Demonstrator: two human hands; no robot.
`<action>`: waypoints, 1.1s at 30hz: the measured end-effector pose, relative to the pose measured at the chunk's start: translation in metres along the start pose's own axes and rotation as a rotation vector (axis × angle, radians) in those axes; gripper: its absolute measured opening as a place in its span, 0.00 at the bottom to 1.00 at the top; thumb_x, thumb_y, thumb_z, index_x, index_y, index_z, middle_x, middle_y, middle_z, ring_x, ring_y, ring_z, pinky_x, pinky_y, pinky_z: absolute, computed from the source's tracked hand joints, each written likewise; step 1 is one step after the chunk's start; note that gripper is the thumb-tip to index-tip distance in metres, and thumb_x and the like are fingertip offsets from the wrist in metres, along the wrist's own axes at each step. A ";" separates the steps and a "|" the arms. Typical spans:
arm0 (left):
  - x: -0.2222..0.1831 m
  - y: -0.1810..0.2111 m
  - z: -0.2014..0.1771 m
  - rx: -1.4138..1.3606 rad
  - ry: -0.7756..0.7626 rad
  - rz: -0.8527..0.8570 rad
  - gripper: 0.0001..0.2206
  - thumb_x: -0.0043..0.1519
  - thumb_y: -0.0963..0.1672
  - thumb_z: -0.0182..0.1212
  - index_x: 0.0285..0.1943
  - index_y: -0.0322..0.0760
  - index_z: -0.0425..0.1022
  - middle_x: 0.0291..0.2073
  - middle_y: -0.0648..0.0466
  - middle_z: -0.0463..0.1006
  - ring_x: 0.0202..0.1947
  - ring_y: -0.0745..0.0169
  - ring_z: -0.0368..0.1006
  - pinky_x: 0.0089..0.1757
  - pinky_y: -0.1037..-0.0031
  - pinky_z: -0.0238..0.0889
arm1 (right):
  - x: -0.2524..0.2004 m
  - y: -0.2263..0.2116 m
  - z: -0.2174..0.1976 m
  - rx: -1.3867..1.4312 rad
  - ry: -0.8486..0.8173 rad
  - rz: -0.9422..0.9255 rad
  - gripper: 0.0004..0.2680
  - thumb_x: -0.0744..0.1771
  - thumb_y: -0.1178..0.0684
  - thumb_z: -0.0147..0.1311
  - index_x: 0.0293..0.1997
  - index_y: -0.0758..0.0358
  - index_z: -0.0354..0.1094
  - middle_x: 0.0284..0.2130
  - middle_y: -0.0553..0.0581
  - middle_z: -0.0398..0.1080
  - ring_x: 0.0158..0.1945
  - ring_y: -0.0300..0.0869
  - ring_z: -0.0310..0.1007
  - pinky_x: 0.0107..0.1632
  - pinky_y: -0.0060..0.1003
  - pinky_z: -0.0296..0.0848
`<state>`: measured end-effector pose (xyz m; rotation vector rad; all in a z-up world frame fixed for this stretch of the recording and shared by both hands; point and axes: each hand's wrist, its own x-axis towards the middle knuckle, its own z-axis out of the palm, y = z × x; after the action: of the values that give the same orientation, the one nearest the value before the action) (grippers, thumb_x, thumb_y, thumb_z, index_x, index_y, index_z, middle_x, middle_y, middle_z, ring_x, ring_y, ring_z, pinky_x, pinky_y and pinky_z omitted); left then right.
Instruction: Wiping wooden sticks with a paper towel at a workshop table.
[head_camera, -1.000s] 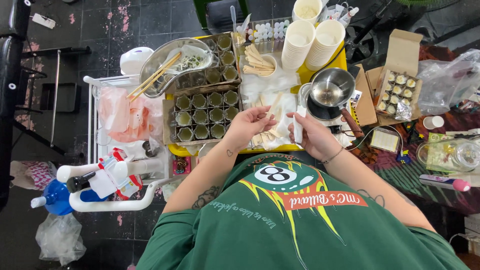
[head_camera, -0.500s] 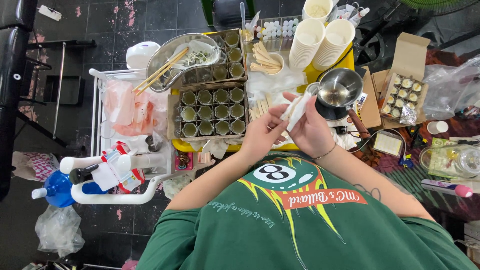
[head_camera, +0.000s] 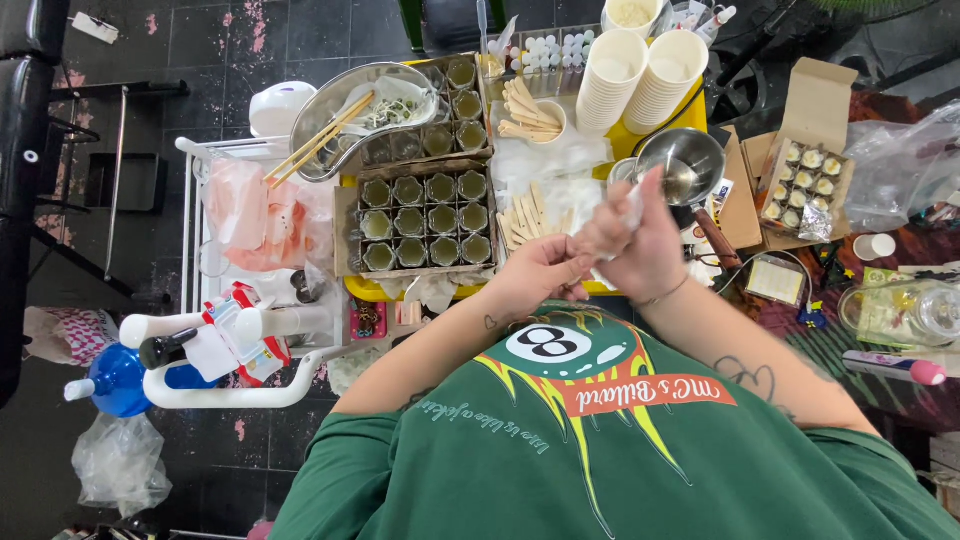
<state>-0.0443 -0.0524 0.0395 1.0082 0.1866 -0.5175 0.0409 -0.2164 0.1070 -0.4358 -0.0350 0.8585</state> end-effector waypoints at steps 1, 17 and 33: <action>-0.001 0.002 0.001 0.001 0.000 0.002 0.08 0.68 0.45 0.62 0.47 0.35 0.74 0.37 0.56 0.79 0.32 0.70 0.76 0.36 0.78 0.70 | -0.001 0.004 -0.003 -0.001 -0.001 0.000 0.21 0.72 0.27 0.35 0.31 0.53 0.55 0.18 0.44 0.47 0.24 0.37 0.46 0.37 0.36 0.55; -0.023 0.032 0.007 0.556 0.231 0.347 0.09 0.59 0.38 0.71 0.39 0.27 0.73 0.30 0.51 0.77 0.31 0.71 0.71 0.35 0.75 0.68 | -0.010 0.020 0.003 -0.354 -0.012 -0.121 0.15 0.73 0.36 0.44 0.36 0.55 0.56 0.21 0.47 0.51 0.27 0.38 0.52 0.46 0.35 0.62; -0.012 0.091 0.010 0.485 0.120 0.427 0.08 0.63 0.38 0.65 0.49 0.29 0.80 0.43 0.55 0.83 0.40 0.73 0.76 0.45 0.77 0.71 | -0.014 0.019 -0.034 -1.000 0.196 0.274 0.14 0.70 0.44 0.50 0.29 0.61 0.64 0.17 0.46 0.59 0.21 0.32 0.52 0.25 0.30 0.54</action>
<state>-0.0110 -0.0180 0.1183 1.5087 -0.0558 -0.1073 0.0250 -0.2279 0.0704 -1.4867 -0.2331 1.0255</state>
